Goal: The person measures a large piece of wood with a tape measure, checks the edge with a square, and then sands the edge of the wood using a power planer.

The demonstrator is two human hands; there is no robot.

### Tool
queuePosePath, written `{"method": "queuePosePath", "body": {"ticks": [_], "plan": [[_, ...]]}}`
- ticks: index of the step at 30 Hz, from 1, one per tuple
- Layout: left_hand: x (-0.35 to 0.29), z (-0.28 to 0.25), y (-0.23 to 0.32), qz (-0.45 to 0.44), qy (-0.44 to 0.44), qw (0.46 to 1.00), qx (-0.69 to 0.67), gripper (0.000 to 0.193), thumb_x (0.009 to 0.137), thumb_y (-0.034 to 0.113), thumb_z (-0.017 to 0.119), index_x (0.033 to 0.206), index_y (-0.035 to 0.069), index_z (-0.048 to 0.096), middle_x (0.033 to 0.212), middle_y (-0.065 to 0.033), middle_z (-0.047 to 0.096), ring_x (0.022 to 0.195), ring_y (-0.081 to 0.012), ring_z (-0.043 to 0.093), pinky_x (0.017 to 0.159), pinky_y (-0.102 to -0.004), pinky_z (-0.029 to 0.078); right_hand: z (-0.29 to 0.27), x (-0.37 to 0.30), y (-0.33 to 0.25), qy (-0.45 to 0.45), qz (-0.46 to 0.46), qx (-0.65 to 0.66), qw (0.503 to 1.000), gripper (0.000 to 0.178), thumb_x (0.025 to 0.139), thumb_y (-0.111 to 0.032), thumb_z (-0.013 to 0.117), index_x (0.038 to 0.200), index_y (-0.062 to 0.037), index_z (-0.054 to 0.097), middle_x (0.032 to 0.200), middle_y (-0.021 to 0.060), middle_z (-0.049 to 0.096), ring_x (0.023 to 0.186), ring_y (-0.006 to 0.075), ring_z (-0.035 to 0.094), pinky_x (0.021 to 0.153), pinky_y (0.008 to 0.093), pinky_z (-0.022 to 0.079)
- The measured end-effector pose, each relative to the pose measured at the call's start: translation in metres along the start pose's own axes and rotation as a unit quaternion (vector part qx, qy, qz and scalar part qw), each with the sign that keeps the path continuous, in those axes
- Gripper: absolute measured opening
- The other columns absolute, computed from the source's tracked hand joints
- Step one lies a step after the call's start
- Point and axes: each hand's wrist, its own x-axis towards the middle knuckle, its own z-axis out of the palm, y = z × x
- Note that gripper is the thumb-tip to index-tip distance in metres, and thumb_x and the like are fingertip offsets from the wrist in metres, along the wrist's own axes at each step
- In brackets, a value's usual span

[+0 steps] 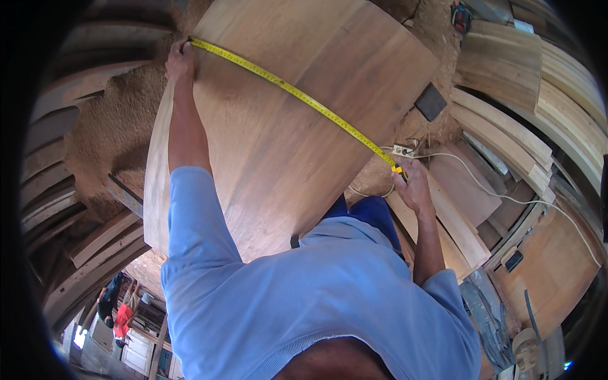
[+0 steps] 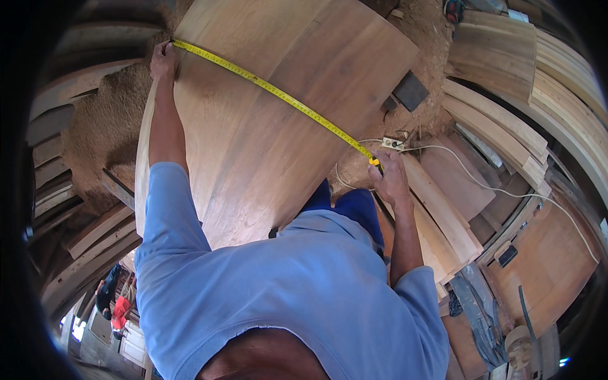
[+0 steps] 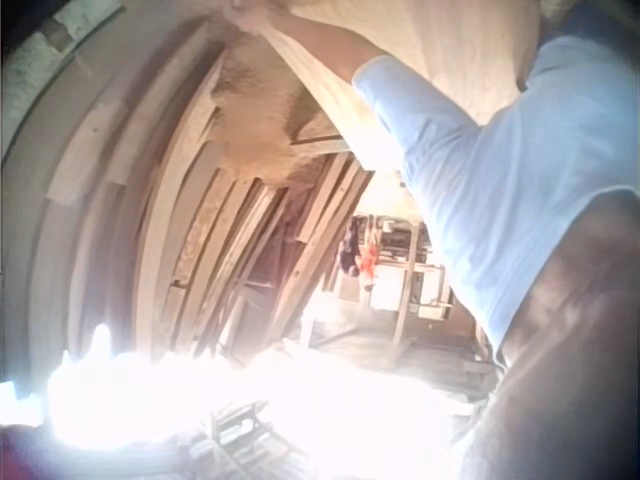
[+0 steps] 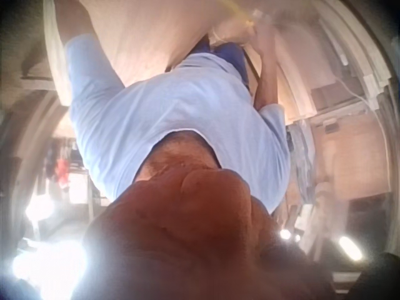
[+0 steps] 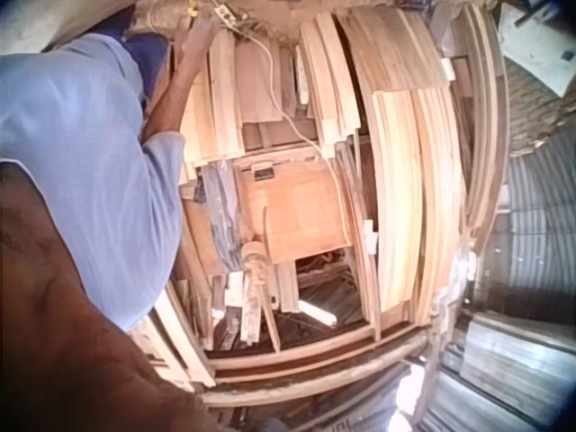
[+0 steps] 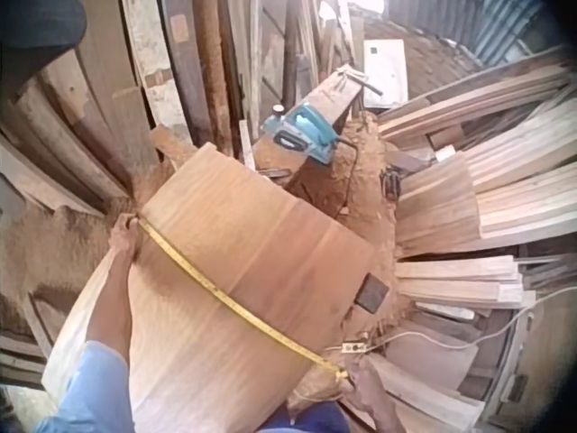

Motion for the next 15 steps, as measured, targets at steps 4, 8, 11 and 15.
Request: {"method": "queuePosePath", "body": {"ticks": [4,8,11,15], "plan": [[0.0,-0.004,-0.005,-0.005,0.004,1.0,0.021,0.035,0.095,0.046,0.056,0.125,0.032,0.067,0.124,-0.0086,0.07,0.12,-0.0347,0.062,0.103,-0.0504,0.043,-0.002,0.0,-0.005,-0.001,-0.005,0.005,1.0,0.042,0.086,-0.017,0.065,0.124,0.0018,0.064,0.121,0.0227,0.061,0.116,0.0376,0.059,0.103,0.0408,0.045],[0.001,0.0,-0.006,0.0,0.006,1.0,0.011,0.034,0.096,0.045,0.055,0.124,0.032,0.067,0.123,-0.0086,0.07,0.12,-0.0343,0.062,0.104,-0.0528,0.042,-0.002,-0.001,-0.002,0.003,-0.001,0.0,1.0,0.042,0.086,-0.017,0.065,0.124,0.0014,0.065,0.12,0.0226,0.061,0.113,0.0381,0.059,0.101,0.0419,0.045],[-0.001,0.005,-0.006,0.002,0.0,1.0,0.012,0.034,0.096,0.045,0.054,0.124,0.031,0.067,0.124,-0.0082,0.07,0.121,-0.0336,0.061,0.105,-0.0533,0.04,0.001,-0.001,0.003,0.008,-0.004,0.003,1.0,0.042,0.086,-0.018,0.065,0.123,0.0014,0.065,0.117,0.023,0.062,0.111,0.0388,0.059,0.099,0.043,0.046],[-0.01,0.01,-0.017,0.015,0.031,0.998,0.044,0.041,0.097,0.048,0.052,0.132,0.029,0.06,0.138,-0.0083,0.06,0.127,-0.0359,0.053,0.105,-0.056,0.038,0.003,0.005,0.013,-0.002,-0.04,-0.02,0.999,0.042,0.085,-0.018,0.064,0.122,0.0016,0.065,0.109,0.024,0.063,0.108,0.0397,0.06,0.097,0.0439,0.047]]}}
